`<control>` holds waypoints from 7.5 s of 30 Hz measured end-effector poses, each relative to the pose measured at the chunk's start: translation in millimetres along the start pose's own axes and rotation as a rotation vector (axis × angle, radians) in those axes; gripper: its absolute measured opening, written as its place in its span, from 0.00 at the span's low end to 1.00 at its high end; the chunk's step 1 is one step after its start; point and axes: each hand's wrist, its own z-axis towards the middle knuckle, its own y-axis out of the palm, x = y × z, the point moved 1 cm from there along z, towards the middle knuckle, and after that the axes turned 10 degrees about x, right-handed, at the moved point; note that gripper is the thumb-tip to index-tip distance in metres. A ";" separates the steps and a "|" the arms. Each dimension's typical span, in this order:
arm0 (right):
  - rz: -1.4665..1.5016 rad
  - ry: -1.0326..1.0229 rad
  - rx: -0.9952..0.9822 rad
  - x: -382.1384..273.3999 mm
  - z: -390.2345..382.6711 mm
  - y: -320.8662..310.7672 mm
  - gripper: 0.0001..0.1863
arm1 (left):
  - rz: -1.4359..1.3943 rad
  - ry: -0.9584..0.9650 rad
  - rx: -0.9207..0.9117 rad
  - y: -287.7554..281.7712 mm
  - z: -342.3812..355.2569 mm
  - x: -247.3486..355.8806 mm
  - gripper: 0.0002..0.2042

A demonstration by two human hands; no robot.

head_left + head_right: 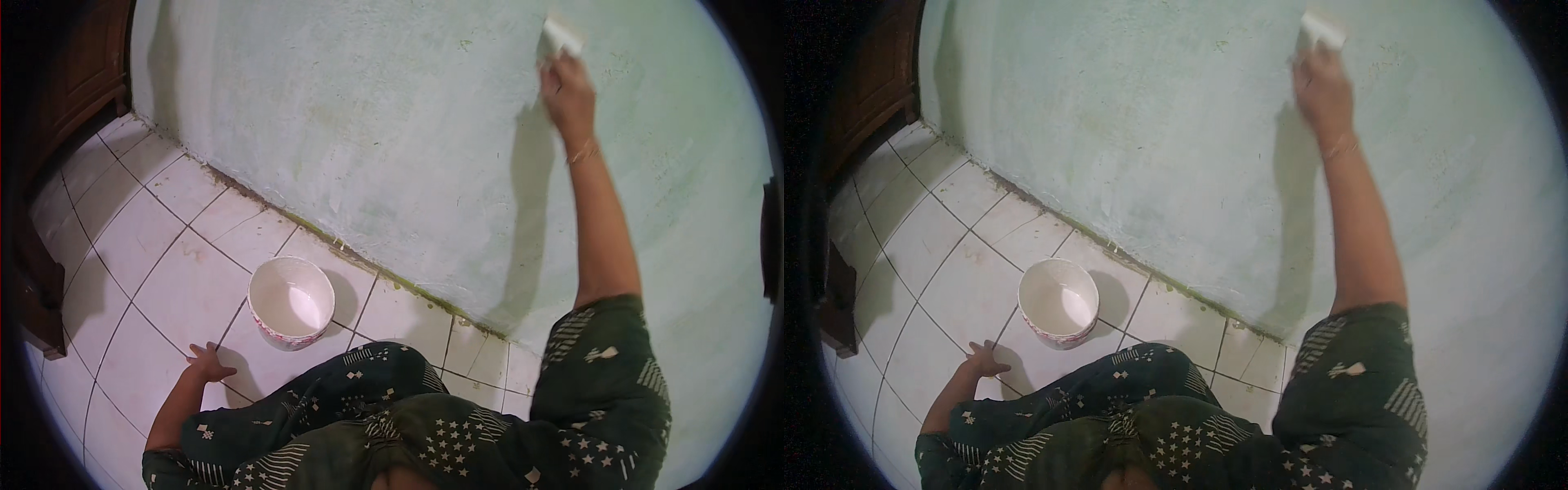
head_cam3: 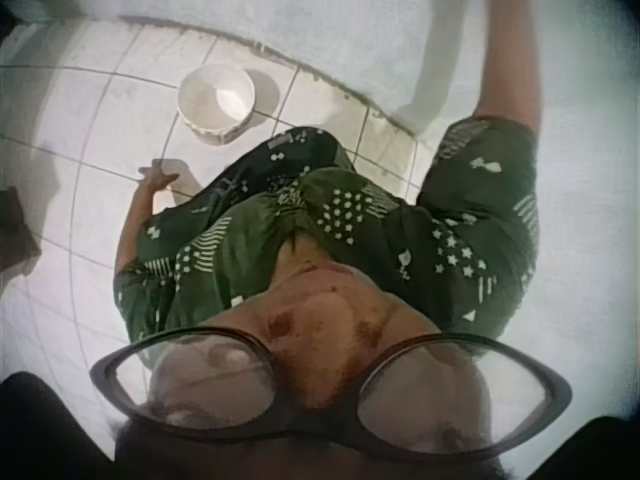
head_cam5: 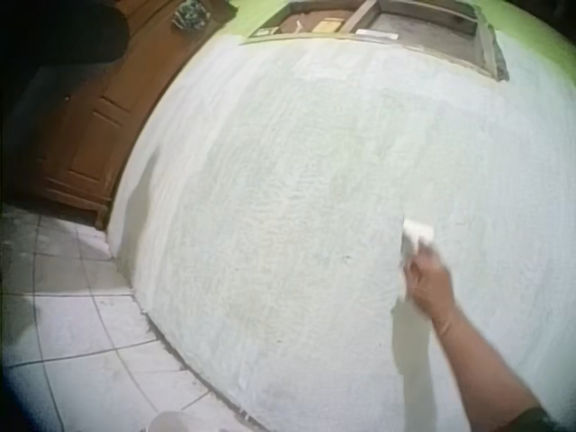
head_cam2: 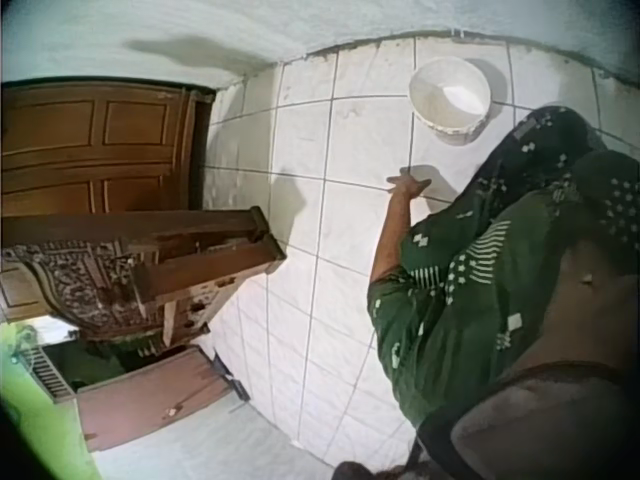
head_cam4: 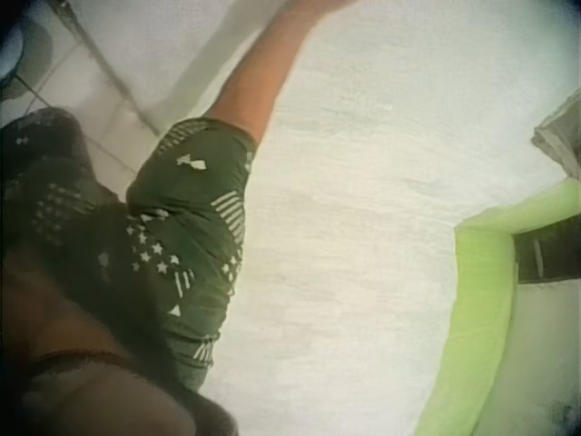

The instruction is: The person paints a wall using a paintbrush, periodically dipping the brush into a paint bucket.

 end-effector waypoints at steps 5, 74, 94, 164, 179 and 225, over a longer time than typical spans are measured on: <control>0.242 0.016 -0.464 -98.9 -164.7 -26.7 0.07 | -0.013 0.009 0.005 -5.7 -9.5 1.9 0.56; -0.133 -0.115 0.020 -33.0 59.5 15.4 0.09 | -0.053 0.014 0.025 4.8 -1.9 -7.0 0.54; 0.793 0.290 -0.868 -149.9 -84.8 74.7 0.06 | -0.059 0.045 0.032 7.4 2.0 -9.4 0.54; 0.828 0.201 -0.874 -324.0 -194.8 128.3 0.09 | 0.012 0.054 0.003 4.0 -7.7 1.1 0.58; 0.102 -0.176 0.263 -101.6 147.6 63.2 0.08 | 0.114 0.006 -0.075 5.4 5.4 15.0 0.64; 0.211 -0.082 -0.031 -227.5 -87.8 102.2 0.06 | 0.100 0.046 -0.060 -5.6 -10.4 10.1 0.61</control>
